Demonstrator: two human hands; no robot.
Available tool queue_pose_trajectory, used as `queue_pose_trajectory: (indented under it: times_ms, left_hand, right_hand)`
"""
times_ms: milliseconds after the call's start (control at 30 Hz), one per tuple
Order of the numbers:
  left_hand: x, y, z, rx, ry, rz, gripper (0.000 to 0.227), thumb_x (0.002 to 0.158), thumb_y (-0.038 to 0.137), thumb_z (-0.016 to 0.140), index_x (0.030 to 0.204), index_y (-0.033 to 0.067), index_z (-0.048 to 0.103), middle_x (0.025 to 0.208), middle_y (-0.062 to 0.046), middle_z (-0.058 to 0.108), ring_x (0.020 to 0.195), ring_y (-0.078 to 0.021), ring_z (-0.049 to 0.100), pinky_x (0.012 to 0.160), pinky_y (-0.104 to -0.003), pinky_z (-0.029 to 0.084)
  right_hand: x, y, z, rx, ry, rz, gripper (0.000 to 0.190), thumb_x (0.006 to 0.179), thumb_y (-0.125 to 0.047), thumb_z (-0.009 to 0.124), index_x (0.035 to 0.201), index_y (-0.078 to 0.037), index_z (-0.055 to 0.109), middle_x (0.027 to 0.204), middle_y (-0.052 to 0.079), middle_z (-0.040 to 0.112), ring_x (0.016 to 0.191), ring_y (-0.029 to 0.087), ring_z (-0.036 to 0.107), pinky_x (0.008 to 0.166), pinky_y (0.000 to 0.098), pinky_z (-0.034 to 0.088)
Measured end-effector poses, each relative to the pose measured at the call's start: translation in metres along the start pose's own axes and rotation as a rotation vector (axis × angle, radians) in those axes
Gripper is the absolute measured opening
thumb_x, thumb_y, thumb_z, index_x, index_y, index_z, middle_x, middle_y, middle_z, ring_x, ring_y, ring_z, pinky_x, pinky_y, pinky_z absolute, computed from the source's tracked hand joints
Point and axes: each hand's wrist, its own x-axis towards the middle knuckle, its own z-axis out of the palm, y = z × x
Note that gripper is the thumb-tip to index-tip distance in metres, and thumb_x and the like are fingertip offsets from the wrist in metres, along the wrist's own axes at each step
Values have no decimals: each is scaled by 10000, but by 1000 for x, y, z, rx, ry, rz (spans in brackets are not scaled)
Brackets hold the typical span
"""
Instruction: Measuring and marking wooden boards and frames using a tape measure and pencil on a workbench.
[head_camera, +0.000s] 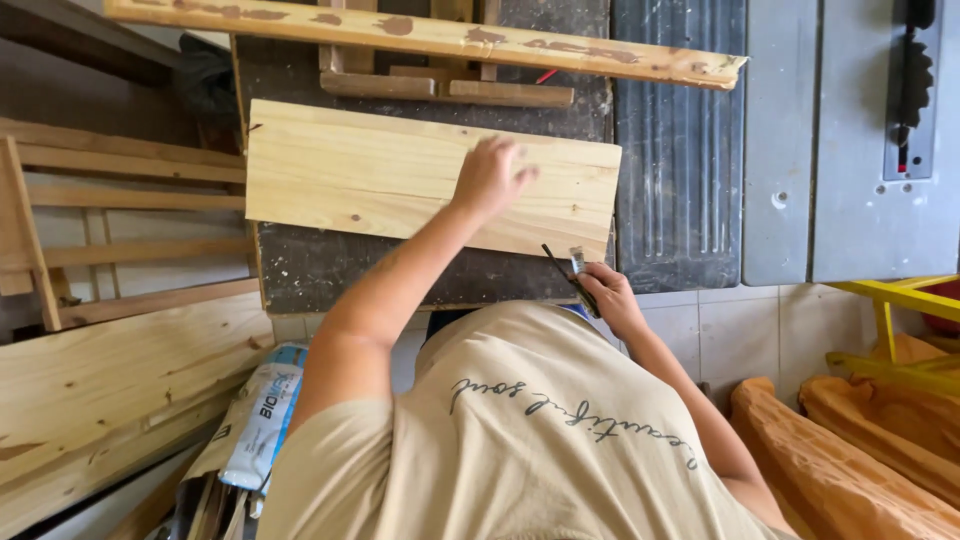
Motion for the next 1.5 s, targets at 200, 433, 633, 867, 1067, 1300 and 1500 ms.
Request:
queue_pose_trajectory:
  times_ms: [200, 433, 633, 867, 1067, 1300, 1500]
  left_hand:
    - [124, 46, -4, 226, -159, -120, 477, 1083, 437, 491, 1191, 33, 721, 1260, -161, 715, 1191, -346, 631, 1046, -507, 452]
    - [171, 84, 29, 391, -364, -395, 549, 1071, 467, 350, 1213, 85, 720, 1230, -112, 745, 1191, -315, 657, 1214, -568, 292]
    - [167, 96, 88, 618, -302, -213, 245, 1011, 114, 745, 1225, 0, 709, 934, -121, 742, 776, -177, 648, 869, -375, 598]
    - [167, 98, 130, 588, 48, -31, 132, 1012, 198, 661, 1100, 113, 711, 805, -57, 779, 822, -270, 659, 774, -446, 458]
    - [128, 105, 105, 337, -113, -15, 133, 1025, 97, 670, 1084, -14, 714, 924, -141, 726, 785, -250, 651, 661, -363, 606]
    - [-14, 100, 24, -639, -392, -273, 241, 821, 289, 606, 660, 115, 650, 545, -94, 664, 649, -344, 737, 681, -475, 546]
    - [-110, 115, -94, -522, -528, -98, 219, 1069, 262, 522, 1135, 115, 670, 987, -262, 773, 1020, -512, 725, 918, -572, 570]
  right_hand:
    - [-9, 13, -53, -75, -29, 108, 183, 1033, -177, 664, 1020, -44, 788, 965, 20, 623, 927, 145, 604, 862, 286, 423]
    - [-19, 39, -89, 51, 1, 205, 192, 1024, -184, 671, 1050, -66, 821, 1022, 36, 703, 938, 134, 638, 832, 280, 464]
    - [-12, 51, -114, 82, -1, 187, 204, 1038, -161, 663, 1069, -45, 828, 1000, 28, 671, 968, 133, 631, 857, 268, 457]
    - [-5, 40, -125, -42, -7, 193, 178, 1038, -196, 675, 1044, -61, 792, 932, 3, 577, 887, 134, 586, 817, 295, 427]
    - [-1, 20, -113, -160, 39, 185, 182, 1031, -233, 678, 975, -81, 763, 940, 25, 558, 860, 166, 580, 805, 332, 421]
    - [2, -5, -79, -513, 76, -4, 160, 1001, -274, 709, 1072, -158, 792, 893, 107, 577, 877, 370, 656, 792, 483, 529]
    - [15, -38, -10, -827, -59, -53, 190, 1010, -379, 650, 1091, -256, 769, 983, 67, 606, 1049, 333, 664, 902, 490, 569]
